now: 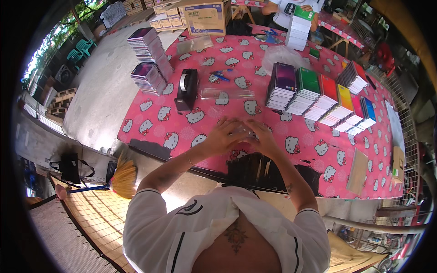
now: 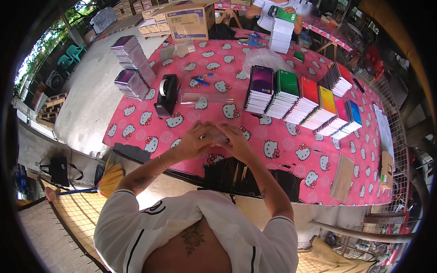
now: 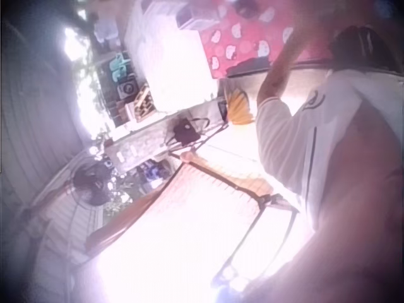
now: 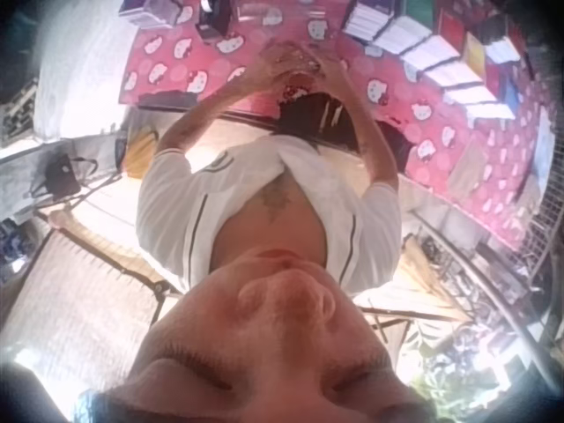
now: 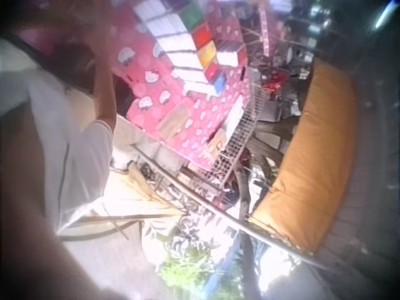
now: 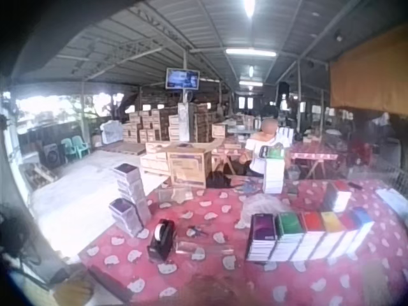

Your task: The person organizes small colored notebooks into stacks by color and places a set of different colored notebooks into a clear plastic bag.

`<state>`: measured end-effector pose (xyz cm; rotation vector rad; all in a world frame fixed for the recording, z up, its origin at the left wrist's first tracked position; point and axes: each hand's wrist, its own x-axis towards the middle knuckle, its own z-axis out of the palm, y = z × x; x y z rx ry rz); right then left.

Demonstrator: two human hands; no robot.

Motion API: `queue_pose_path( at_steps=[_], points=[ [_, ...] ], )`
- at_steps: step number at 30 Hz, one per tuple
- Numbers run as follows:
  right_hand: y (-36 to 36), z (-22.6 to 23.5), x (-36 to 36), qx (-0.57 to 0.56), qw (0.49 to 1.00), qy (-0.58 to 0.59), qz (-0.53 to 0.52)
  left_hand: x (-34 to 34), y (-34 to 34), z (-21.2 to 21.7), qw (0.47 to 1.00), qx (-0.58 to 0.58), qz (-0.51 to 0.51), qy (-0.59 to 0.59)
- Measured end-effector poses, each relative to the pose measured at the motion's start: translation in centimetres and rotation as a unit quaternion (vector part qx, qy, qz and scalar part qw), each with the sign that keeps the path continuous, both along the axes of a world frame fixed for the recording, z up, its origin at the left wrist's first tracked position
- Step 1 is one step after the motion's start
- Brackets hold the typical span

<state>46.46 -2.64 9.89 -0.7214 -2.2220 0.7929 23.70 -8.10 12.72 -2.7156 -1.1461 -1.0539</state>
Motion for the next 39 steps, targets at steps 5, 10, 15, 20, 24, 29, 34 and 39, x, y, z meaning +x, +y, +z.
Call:
queue_pose_path(
  at_steps=[5, 10, 15, 20, 24, 29, 34, 39],
  points=[
    [-0.6, -1.1, -1.1, 0.043, 0.998, 0.031, -0.041, -0.2, -0.7, 4.1, 0.990, 0.047, -0.057, -0.121],
    [-0.9, -0.3, -1.4, 0.120, 0.991, -0.012, -0.059, -0.7, 0.1, 1.5, 0.994, 0.040, 0.055, 0.085],
    [-1.0, -1.3, -1.4, 0.140, 0.988, 0.007, -0.067, -1.7, 1.2, -1.0, 0.997, -0.079, -0.018, -0.003],
    [-0.9, -1.1, -2.1, 0.031, 0.993, 0.045, -0.105, -0.9, 3.6, 1.5, 0.979, -0.195, 0.003, -0.053],
    [-0.9, 1.3, -2.7, 0.029, 0.985, 0.047, -0.166, -0.7, 4.6, 0.4, 0.979, -0.186, 0.053, -0.055],
    [1.7, -1.0, -1.5, -0.190, 0.976, 0.088, -0.066, 0.9, 5.4, -0.1, 0.981, -0.138, 0.139, 0.006],
    [1.7, -1.6, -1.2, -0.178, 0.978, 0.099, -0.055, 1.7, 4.1, 1.2, 0.974, -0.197, 0.098, -0.050],
    [1.0, -0.6, -0.7, -0.131, 0.989, 0.038, -0.055, 1.7, 1.7, 3.5, 0.969, -0.151, 0.012, -0.192]
  ],
)
